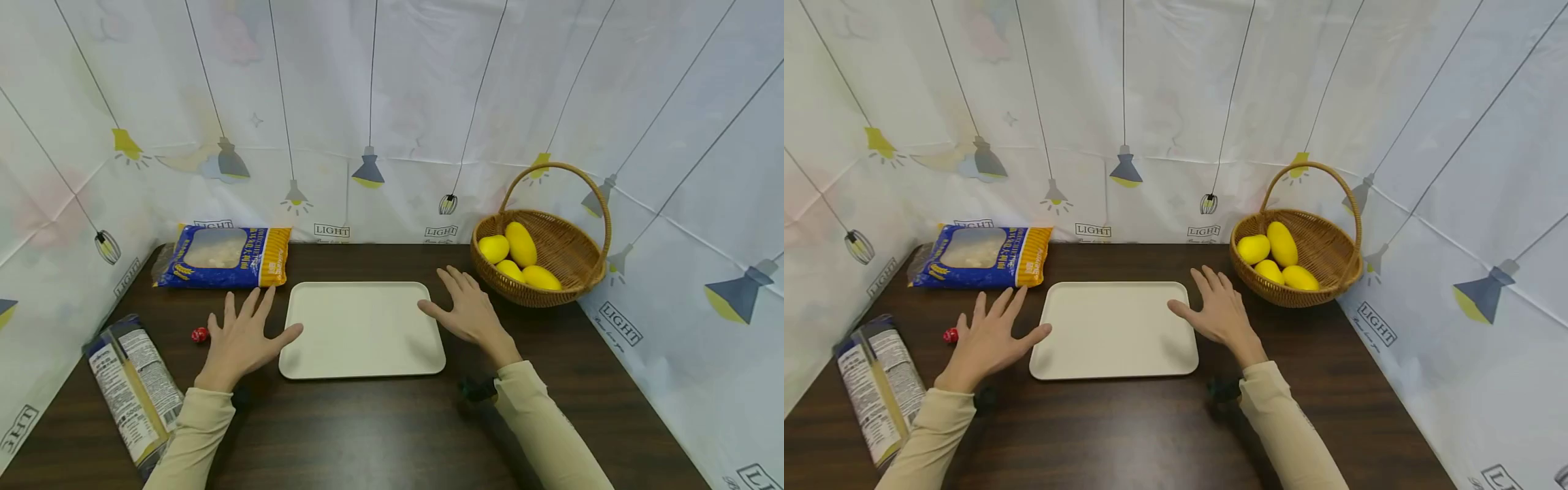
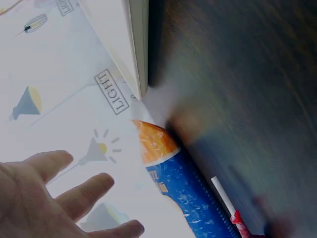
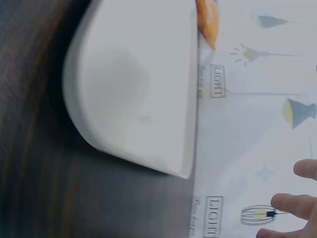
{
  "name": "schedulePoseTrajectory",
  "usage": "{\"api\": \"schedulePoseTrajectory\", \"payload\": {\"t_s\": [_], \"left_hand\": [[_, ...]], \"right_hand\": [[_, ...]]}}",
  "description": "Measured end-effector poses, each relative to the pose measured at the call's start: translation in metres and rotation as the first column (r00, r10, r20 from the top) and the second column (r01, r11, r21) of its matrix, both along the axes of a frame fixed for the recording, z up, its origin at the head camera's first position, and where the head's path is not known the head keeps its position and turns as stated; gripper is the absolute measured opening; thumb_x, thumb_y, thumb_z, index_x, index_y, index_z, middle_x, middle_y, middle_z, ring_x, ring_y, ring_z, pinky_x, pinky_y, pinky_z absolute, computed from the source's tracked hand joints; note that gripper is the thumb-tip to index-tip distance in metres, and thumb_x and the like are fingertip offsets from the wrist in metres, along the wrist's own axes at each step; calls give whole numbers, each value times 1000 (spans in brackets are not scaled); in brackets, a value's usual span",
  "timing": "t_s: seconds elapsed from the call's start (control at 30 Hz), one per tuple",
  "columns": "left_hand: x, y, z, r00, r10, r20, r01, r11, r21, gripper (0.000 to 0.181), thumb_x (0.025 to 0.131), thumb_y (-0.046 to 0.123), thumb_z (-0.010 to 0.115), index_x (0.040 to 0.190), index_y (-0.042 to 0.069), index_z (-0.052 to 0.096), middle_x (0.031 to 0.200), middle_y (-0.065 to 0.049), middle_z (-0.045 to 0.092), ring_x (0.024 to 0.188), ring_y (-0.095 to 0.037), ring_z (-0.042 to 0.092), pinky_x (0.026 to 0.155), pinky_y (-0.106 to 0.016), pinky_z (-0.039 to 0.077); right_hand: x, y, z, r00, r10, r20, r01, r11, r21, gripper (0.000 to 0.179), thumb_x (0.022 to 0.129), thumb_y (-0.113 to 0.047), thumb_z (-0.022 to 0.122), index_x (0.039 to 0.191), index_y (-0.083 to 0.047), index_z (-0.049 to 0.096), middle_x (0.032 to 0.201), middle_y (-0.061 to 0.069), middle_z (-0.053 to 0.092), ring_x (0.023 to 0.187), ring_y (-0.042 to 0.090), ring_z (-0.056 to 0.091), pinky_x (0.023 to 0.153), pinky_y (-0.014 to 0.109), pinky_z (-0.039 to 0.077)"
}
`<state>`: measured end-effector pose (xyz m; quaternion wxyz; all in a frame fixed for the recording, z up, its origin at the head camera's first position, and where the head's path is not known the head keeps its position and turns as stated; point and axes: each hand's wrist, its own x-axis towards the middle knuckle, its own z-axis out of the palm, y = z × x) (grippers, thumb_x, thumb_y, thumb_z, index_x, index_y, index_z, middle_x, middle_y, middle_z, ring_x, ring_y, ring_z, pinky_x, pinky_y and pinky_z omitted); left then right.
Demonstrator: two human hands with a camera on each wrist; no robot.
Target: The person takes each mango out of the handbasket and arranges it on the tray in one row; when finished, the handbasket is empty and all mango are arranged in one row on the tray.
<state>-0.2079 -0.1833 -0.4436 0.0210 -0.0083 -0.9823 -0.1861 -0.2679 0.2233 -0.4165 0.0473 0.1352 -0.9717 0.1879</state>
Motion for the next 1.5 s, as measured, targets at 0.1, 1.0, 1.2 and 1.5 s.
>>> {"api": "schedulePoseTrajectory", "payload": {"t_s": [0.1, 1.0, 1.2, 1.5], "left_hand": [[2, -2, -2, 1000, 3, 0, -3, 1000, -2, 106, 84, 86, 43, 163, 21, 14, 166, -23, 22, 149, -62, 4, 106, -85, 4], [11, 2, -10, 991, -97, 96, 95, 995, 23, 110, 81, 89, 43, 161, 15, 25, 134, -26, 60, 113, -42, 63, 90, -60, 51], [12, 4, -15, 984, -107, 140, 102, 994, 40, 115, 78, 90, 47, 160, 12, 26, 138, -27, 58, 119, -42, 61, 95, -61, 49], [15, 9, -19, 979, -144, 144, 143, 990, 20, 111, 77, 80, 61, 156, 6, 35, 139, -26, 58, 125, -44, 58, 98, -71, 41]], "right_hand": [[0, 6, 8, 1000, 3, -10, -3, 1000, 7, 90, 90, -73, 49, 159, -19, 29, 167, 13, 27, 151, 43, 26, 115, 71, 25], [-50, 116, 71, 986, -149, 80, 137, 982, 132, 98, 92, -77, 37, 161, -9, 22, 159, 33, 26, 138, 62, 27, 108, 74, 25], [-67, 132, 66, 973, -164, 164, 127, 969, 212, 102, 93, -79, 32, 160, -4, 19, 158, 38, 21, 138, 66, 22, 107, 77, 23], [-88, 153, 53, 965, -154, 213, 89, 954, 286, 97, 94, -76, 38, 157, -3, 29, 153, 41, 30, 135, 64, 31, 103, 76, 33]]}}
